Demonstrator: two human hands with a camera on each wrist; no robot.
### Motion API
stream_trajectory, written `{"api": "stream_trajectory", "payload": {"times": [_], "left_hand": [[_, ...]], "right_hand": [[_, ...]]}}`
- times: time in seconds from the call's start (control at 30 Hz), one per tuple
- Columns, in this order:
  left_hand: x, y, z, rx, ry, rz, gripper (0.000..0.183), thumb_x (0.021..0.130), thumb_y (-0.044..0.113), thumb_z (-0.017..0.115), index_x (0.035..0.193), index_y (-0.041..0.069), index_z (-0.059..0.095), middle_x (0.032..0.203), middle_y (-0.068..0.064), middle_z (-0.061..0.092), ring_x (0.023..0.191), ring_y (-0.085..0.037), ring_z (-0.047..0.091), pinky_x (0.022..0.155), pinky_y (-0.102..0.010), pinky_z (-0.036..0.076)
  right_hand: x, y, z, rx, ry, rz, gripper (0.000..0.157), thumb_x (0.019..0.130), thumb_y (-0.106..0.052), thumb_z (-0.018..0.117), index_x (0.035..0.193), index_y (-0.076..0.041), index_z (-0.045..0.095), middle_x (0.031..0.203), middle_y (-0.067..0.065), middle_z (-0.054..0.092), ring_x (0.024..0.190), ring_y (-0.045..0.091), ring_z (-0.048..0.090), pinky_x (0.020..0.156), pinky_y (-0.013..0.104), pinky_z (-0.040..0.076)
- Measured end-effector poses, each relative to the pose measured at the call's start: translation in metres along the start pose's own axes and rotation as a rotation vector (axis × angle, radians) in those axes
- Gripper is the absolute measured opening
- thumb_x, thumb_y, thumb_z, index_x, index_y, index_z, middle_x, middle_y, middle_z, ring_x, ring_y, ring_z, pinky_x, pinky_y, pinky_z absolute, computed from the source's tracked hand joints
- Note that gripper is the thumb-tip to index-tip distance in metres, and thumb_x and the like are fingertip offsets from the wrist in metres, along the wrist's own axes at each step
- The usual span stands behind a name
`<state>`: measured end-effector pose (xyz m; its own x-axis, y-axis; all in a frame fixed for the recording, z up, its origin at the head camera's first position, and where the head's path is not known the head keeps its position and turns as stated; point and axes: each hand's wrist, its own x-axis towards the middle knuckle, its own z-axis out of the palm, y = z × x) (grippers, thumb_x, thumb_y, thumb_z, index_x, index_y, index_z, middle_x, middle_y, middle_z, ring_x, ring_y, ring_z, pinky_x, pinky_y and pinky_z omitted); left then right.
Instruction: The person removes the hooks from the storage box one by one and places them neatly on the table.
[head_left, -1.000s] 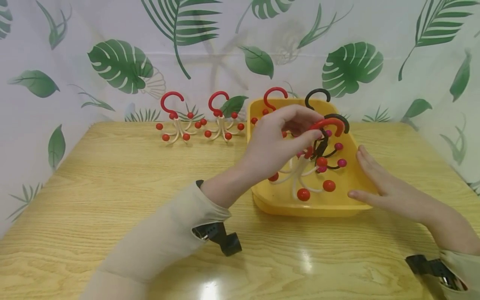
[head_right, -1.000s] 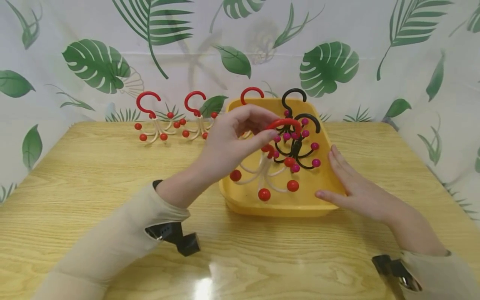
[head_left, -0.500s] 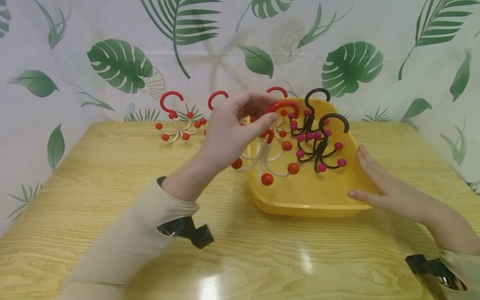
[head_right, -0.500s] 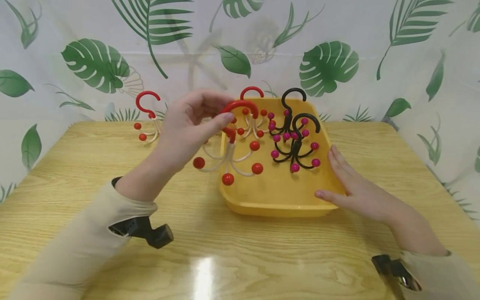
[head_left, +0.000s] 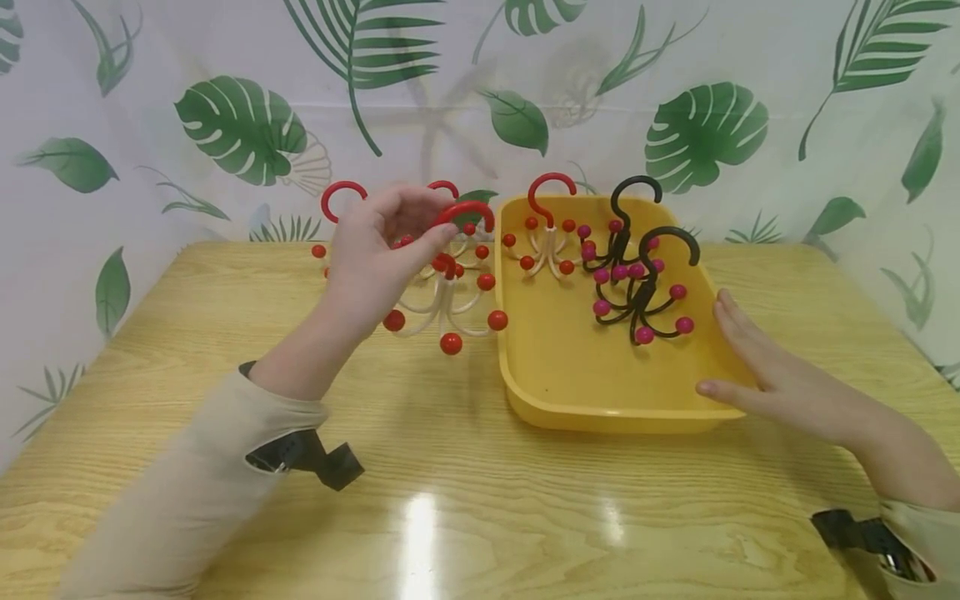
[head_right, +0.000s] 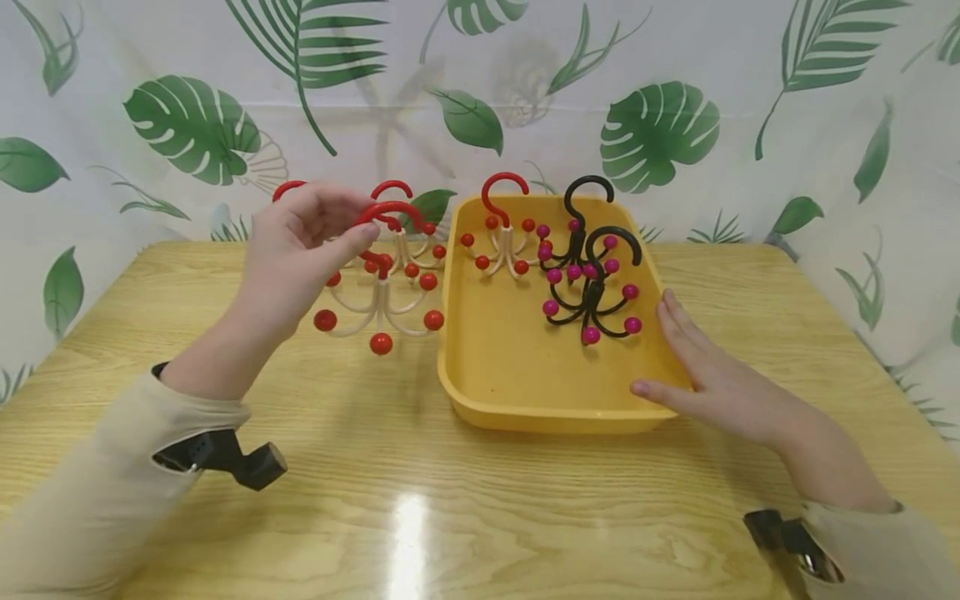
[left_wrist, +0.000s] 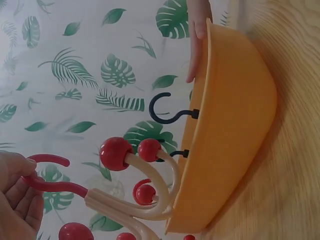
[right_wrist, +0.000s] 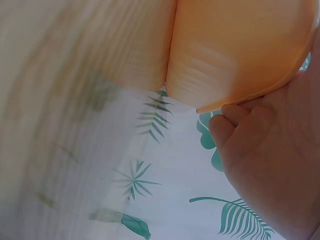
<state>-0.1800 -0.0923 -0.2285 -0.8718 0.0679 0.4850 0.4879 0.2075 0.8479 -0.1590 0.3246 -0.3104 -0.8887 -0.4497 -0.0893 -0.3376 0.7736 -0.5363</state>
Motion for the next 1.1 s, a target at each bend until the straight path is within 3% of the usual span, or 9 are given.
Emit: {"api": "stream_trajectory", "payload": {"times": [0.33,0.5,0.67,1.1], "left_hand": [[-0.004,-0.026,-0.028,0.081,0.048,-0.052,0.025,0.086,0.014,0.072,0.109,0.005,0.066,0.096,-0.006,0.067,0.087,-0.018,0.061,0.082,-0.027,0.048],[-0.006,-0.037,-0.04,0.102,0.069,-0.114,0.027,0.087,0.016,0.071,0.111,0.006,0.065,0.1,-0.007,0.065,0.09,-0.017,0.059,0.079,-0.023,0.048],[-0.006,-0.045,-0.049,0.104,0.101,-0.185,0.026,0.088,0.017,0.07,0.111,0.007,0.064,0.101,-0.006,0.064,0.09,-0.018,0.059,0.079,-0.022,0.05],[-0.004,-0.068,-0.065,0.142,0.162,-0.267,0.029,0.088,0.019,0.07,0.114,0.007,0.064,0.1,-0.005,0.062,0.091,-0.017,0.057,0.075,-0.018,0.049]], "right_hand": [[-0.001,0.002,0.001,-0.002,-0.002,0.001,0.093,0.095,-0.032,0.06,0.15,-0.019,-0.014,0.154,-0.005,-0.024,0.142,0.029,-0.017,0.108,0.063,0.0],[-0.001,0.001,0.0,-0.005,-0.002,0.007,0.093,0.095,-0.033,0.059,0.151,-0.021,-0.014,0.154,-0.006,-0.024,0.142,0.028,-0.017,0.108,0.063,0.0],[-0.001,0.0,0.0,-0.011,-0.003,0.013,0.093,0.095,-0.033,0.059,0.15,-0.022,-0.014,0.154,-0.006,-0.024,0.142,0.029,-0.016,0.108,0.063,0.0],[-0.001,0.0,0.0,-0.006,-0.001,0.006,0.093,0.095,-0.033,0.06,0.151,-0.021,-0.014,0.154,-0.005,-0.023,0.142,0.029,-0.016,0.108,0.063,0.0]]}}
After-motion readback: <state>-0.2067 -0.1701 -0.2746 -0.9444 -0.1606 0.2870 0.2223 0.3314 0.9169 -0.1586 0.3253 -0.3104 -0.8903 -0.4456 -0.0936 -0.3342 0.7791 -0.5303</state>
